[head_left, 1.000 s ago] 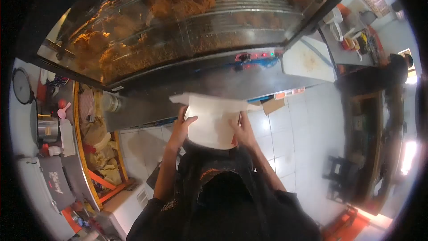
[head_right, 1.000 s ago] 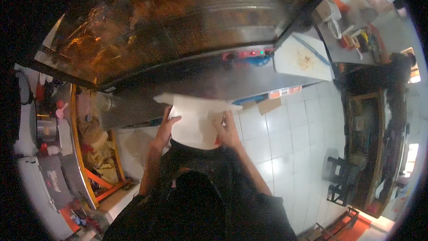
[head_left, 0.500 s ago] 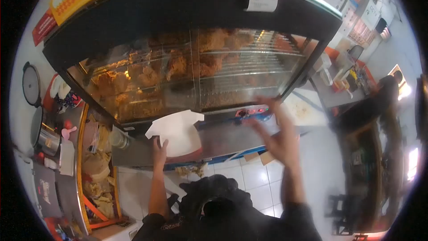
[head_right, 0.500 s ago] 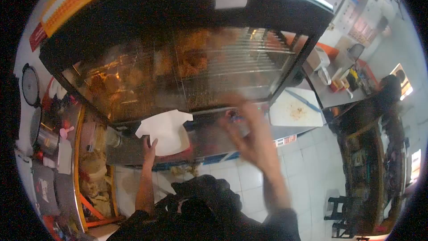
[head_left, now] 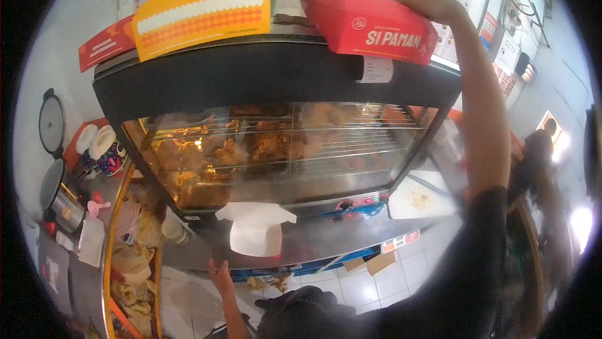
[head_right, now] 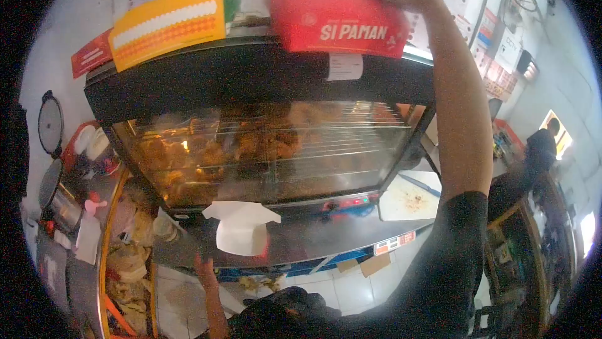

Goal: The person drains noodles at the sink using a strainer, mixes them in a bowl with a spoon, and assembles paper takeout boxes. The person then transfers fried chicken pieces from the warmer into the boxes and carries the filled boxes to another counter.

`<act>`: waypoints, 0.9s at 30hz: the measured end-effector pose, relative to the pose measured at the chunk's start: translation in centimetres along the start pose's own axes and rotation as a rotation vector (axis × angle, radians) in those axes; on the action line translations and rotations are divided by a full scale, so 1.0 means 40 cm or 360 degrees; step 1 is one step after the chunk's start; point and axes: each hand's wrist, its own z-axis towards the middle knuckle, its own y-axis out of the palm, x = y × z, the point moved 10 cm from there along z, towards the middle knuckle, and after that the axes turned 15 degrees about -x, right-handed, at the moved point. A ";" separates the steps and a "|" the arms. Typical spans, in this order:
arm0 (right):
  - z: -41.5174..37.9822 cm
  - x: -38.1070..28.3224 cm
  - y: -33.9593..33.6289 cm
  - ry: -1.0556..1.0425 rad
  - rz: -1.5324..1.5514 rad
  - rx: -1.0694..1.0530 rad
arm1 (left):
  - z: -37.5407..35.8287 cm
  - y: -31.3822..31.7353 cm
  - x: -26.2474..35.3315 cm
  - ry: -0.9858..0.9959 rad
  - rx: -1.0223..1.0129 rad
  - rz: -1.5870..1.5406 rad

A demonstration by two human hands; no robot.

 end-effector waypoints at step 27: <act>-0.043 -0.126 -0.038 0.0386 -0.0660 0.0619 | -0.152 0.014 -0.141 -0.0130 -0.0003 -0.0992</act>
